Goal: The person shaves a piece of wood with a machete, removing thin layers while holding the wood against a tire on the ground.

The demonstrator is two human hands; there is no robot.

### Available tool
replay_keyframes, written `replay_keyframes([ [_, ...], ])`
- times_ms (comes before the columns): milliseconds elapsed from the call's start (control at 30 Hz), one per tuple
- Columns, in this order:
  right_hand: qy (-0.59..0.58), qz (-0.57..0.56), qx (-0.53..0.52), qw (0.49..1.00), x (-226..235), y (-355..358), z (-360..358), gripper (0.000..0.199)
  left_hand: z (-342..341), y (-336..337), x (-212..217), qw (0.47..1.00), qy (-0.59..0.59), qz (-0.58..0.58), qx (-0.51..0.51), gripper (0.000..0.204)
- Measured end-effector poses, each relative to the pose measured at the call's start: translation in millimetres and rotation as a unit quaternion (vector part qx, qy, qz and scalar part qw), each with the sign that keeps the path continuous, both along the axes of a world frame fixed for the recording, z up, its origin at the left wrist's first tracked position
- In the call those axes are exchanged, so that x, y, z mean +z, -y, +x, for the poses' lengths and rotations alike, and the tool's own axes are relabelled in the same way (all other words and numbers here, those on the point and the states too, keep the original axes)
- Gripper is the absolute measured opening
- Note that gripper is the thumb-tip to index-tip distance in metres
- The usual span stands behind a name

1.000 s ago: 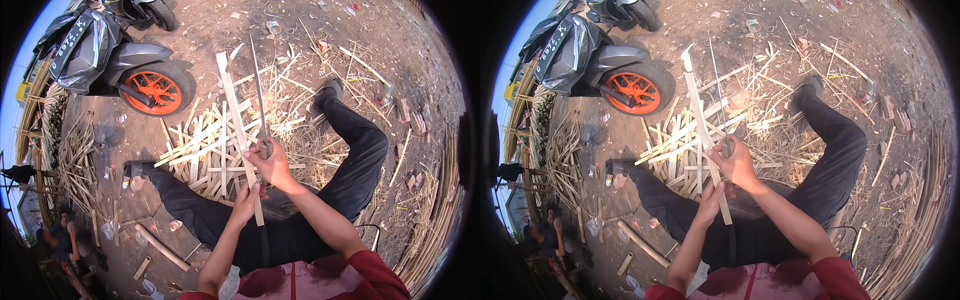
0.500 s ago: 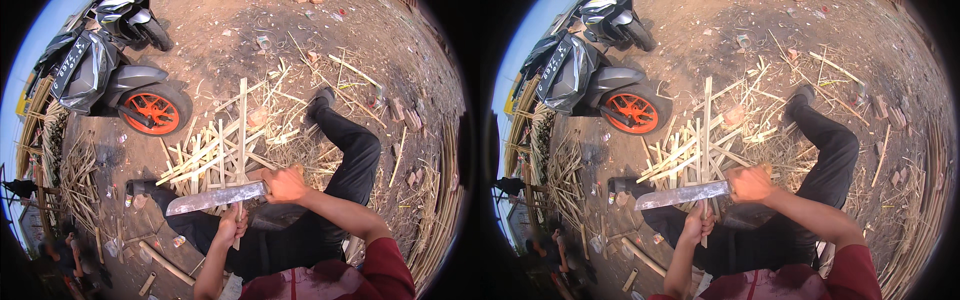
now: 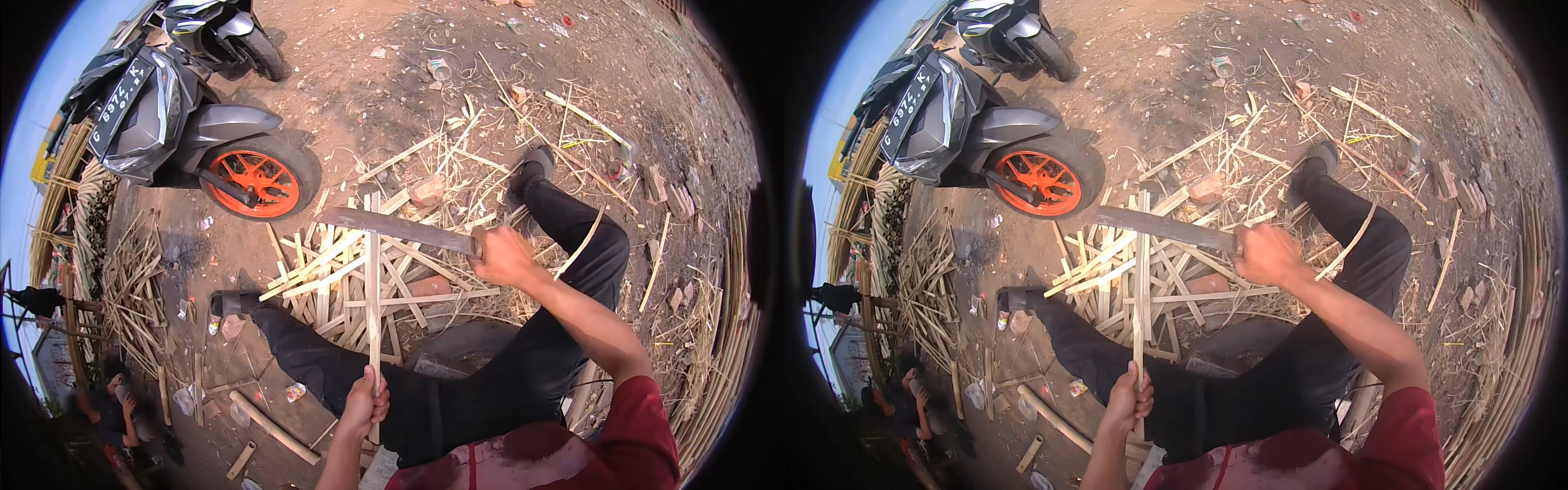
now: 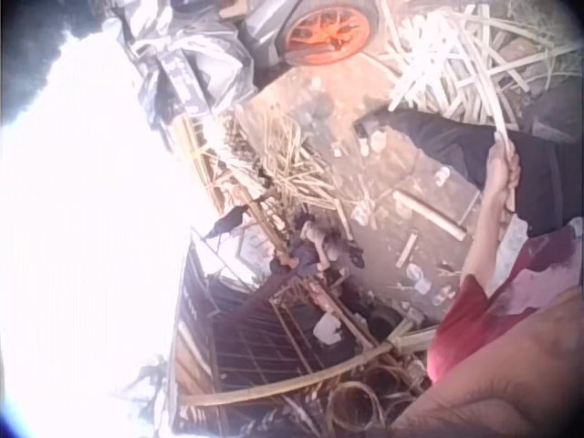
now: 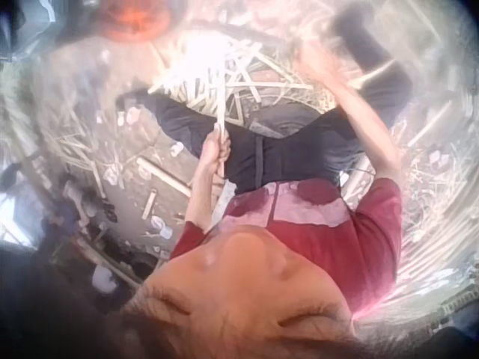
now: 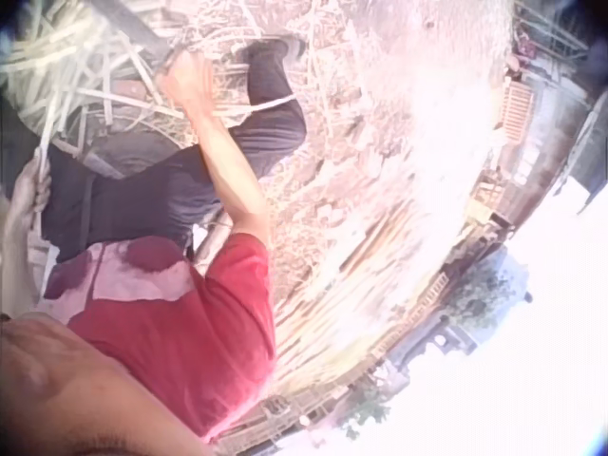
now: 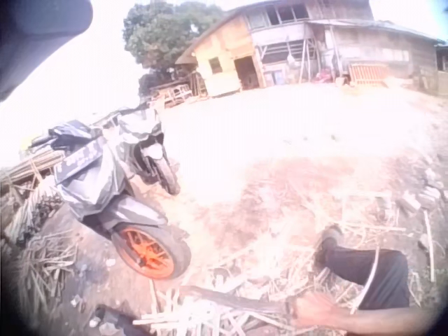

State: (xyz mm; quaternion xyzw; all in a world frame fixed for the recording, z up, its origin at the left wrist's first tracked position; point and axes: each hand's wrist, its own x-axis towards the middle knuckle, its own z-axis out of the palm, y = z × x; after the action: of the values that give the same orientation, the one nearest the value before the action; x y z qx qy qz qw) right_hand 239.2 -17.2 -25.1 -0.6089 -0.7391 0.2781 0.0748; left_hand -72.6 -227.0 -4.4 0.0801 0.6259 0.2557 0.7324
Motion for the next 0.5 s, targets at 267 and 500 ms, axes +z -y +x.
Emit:
replay_keyframes([
  [267, 0.059, -0.010, -0.056, 0.997, -57.1, -31.9, 23.8, 0.028, 2.8, 46.4, 25.0, 0.995, 0.050, -0.059, -0.062, 0.055],
  [500, -0.027, -0.019, -0.103, 0.994, -38.5, -43.4, 61.7, 0.029, -4.5, 33.0, 8.3, 0.998, 0.000, -0.052, 0.035, 0.054],
])
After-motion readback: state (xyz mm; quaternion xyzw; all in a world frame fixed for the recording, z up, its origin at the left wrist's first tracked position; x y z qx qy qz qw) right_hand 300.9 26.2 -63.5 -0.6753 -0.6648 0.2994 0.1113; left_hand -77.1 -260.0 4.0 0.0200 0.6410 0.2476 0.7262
